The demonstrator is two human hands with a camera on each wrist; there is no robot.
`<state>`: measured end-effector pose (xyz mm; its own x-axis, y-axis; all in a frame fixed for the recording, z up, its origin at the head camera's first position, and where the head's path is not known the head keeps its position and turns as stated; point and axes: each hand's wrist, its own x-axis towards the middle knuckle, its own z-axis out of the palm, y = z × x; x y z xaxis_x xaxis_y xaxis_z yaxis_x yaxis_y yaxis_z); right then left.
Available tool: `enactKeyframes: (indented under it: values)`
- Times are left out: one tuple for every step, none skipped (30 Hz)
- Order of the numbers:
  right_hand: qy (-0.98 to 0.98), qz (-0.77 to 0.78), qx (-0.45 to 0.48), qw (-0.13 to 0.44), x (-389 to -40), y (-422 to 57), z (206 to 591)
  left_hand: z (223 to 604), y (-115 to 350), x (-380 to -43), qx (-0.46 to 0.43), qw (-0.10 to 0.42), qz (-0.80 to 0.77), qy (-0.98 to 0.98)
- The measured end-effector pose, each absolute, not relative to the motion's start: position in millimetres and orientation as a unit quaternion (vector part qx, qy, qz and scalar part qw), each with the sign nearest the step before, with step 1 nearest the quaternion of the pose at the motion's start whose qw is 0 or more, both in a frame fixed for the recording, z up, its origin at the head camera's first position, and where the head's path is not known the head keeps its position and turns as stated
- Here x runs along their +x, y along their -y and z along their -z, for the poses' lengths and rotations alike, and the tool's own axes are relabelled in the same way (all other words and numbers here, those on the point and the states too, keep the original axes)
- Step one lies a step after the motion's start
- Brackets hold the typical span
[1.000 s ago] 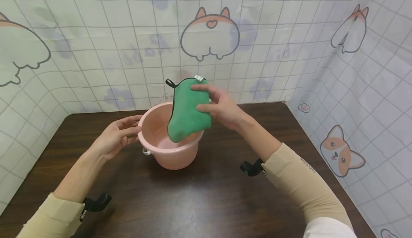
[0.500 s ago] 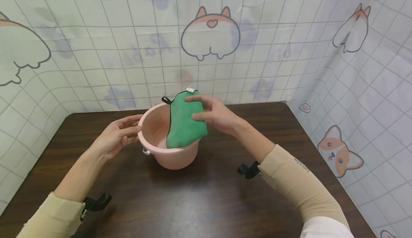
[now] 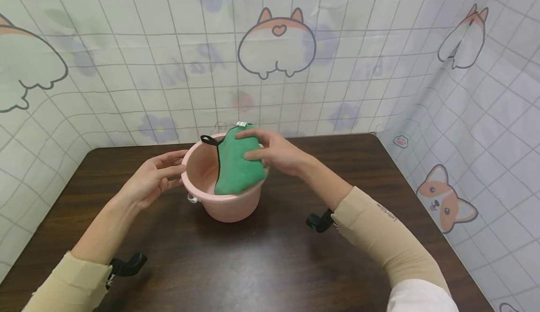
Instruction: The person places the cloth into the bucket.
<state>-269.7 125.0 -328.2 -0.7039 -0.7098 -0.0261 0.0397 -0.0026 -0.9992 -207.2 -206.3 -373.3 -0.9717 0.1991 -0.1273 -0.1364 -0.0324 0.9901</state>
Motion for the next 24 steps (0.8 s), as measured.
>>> enactKeyframes:
  values:
    - [-0.651,0.654,-0.259,0.285,-270,-124,328,373,206,-207,0.022,0.117,-0.717,-0.687]
    - [-0.656,0.649,-0.258,0.286,-270,-123,329,373,206,-207,0.022,0.117,-0.716,-0.688]
    - [-0.660,0.644,-0.258,0.286,-271,-122,329,373,207,-207,0.022,0.117,-0.715,-0.689]
    - [-0.667,0.638,-0.260,0.284,-271,-121,329,373,207,-207,0.022,0.117,-0.714,-0.689]
    - [-0.670,0.635,-0.260,0.284,-271,-120,329,373,207,-207,0.022,0.118,-0.715,-0.689]
    - [-0.674,0.631,-0.259,0.285,-271,-119,329,373,207,-207,0.022,0.119,-0.715,-0.688]
    - [-0.677,0.627,-0.259,0.284,-271,-118,329,373,207,-207,0.023,0.119,-0.716,-0.688]
    - [-0.680,0.624,-0.261,0.283,-271,-117,329,373,207,-207,0.023,0.119,-0.715,-0.688]
    - [-0.685,0.619,-0.263,0.281,-272,-116,329,373,207,-207,0.024,0.119,-0.716,-0.688]
    - [-0.688,0.614,-0.267,0.280,-272,-114,329,373,207,-207,0.024,0.118,-0.715,-0.688]
    - [-0.689,0.611,-0.269,0.281,-272,-113,329,373,207,-207,0.025,0.118,-0.715,-0.689]
    - [-0.691,0.607,-0.273,0.282,-272,-111,329,373,207,-207,0.026,0.117,-0.715,-0.689]
    - [-0.694,0.602,-0.276,0.282,-272,-110,329,373,207,-207,0.026,0.116,-0.714,-0.689]
    - [-0.696,0.598,-0.277,0.284,-272,-108,329,373,207,-207,0.026,0.116,-0.715,-0.689]
    - [-0.698,0.595,-0.279,0.285,-272,-107,329,373,207,-207,0.027,0.116,-0.716,-0.688]
    - [-0.699,0.592,-0.280,0.288,-272,-105,328,373,207,-207,0.027,0.116,-0.717,-0.687]
    - [-0.700,0.589,-0.281,0.290,-272,-103,328,373,207,-207,0.028,0.116,-0.718,-0.686]
    - [-0.702,0.585,-0.281,0.292,-272,-102,328,373,207,-207,0.028,0.116,-0.719,-0.685]
    - [-0.705,0.581,-0.280,0.294,-271,-100,328,373,207,-207,0.029,0.116,-0.719,-0.684]
    - [-0.707,0.578,-0.280,0.297,-271,-99,328,374,207,-207,0.029,0.116,-0.720,-0.684]
    - [-0.709,0.574,-0.280,0.300,-271,-97,328,374,207,-207,0.029,0.116,-0.720,-0.684]
    - [-0.711,0.570,-0.279,0.303,-271,-96,328,374,207,-206,0.029,0.115,-0.720,-0.684]
    - [-0.714,0.566,-0.278,0.306,-270,-95,328,374,207,-206,0.029,0.115,-0.719,-0.684]
    - [-0.717,0.562,-0.275,0.308,-270,-94,328,374,207,-206,0.029,0.115,-0.719,-0.685]
